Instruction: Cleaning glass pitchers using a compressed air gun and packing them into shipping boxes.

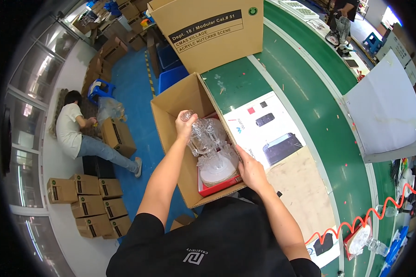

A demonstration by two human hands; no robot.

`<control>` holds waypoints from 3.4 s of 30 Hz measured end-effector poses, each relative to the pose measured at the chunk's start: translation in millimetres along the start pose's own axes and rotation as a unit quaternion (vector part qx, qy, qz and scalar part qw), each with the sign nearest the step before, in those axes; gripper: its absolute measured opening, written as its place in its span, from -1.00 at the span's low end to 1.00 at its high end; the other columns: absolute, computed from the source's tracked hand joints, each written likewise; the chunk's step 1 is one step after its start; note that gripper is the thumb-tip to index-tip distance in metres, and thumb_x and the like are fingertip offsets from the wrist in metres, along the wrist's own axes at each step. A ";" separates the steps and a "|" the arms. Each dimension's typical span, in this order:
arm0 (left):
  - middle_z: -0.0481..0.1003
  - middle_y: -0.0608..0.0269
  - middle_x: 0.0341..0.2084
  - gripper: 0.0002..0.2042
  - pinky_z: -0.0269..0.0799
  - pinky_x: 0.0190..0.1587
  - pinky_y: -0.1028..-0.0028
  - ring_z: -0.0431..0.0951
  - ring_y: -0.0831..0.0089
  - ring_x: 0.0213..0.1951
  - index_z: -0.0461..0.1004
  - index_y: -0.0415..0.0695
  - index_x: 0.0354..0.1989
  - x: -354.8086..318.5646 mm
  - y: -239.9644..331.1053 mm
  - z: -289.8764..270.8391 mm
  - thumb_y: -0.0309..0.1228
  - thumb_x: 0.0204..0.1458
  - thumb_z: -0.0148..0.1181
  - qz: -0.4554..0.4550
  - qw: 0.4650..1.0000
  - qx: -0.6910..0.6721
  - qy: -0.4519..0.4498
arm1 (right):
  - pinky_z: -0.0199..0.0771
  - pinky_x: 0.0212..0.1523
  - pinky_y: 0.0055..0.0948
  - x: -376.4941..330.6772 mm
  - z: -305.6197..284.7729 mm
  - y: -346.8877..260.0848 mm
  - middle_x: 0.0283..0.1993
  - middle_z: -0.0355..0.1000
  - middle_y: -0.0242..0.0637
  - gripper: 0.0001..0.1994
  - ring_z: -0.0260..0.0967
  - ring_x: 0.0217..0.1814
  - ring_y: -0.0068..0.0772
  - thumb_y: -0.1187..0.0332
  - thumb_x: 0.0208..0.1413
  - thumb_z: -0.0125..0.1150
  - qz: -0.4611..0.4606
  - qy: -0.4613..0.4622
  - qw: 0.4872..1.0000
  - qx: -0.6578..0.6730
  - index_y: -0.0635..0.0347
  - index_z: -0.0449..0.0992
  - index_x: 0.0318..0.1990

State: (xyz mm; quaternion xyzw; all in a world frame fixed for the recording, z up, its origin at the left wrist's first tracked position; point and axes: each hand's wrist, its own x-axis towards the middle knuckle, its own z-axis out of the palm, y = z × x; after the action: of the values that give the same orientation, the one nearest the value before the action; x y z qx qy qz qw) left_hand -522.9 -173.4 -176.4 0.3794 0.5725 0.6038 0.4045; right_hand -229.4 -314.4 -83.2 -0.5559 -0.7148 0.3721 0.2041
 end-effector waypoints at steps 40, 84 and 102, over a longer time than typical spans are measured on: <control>0.36 -0.23 0.05 -0.26 0.49 -0.07 0.06 0.54 -0.16 -0.08 0.19 -0.19 0.10 -113.4 29.3 26.7 -0.29 -0.25 0.50 -0.018 0.714 0.650 -0.260 | 0.50 -0.05 -0.12 -5.3 5.2 14.8 0.13 0.41 -0.05 -0.38 0.43 0.00 0.10 0.47 0.09 0.10 -0.003 0.009 1.000 0.020 -0.05 0.17 0.35; 0.30 -0.15 0.18 -0.43 0.28 0.18 0.10 0.39 0.04 0.16 0.32 -0.11 0.27 -269.9 207.1 -13.7 0.03 0.23 -0.09 0.014 0.739 0.657 -0.147 | 0.48 -0.02 -0.17 -237.4 72.0 78.1 -0.02 0.49 -0.21 -0.70 0.43 0.04 -0.08 0.15 0.22 0.07 0.113 0.109 0.954 0.254 0.12 0.54 -0.06; 0.44 -0.10 0.06 -0.50 0.39 0.12 0.20 0.49 0.11 0.05 0.35 -0.22 0.22 -114.1 123.0 -6.3 -0.13 0.23 -0.07 -0.114 0.683 0.518 -0.502 | 0.47 -0.50 -0.41 -620.2 370.7 13.4 -0.44 0.52 -0.30 -0.75 0.51 -0.48 -0.41 0.22 0.23 0.05 0.760 0.490 0.246 0.350 0.21 0.54 -0.29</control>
State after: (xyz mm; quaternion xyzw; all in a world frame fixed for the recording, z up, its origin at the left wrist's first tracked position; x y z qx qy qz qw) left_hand -491.4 -283.3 -53.3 0.7069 0.5438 -0.1208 0.4359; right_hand -297.1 -1013.1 -255.0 -0.7906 0.4767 0.2240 0.3123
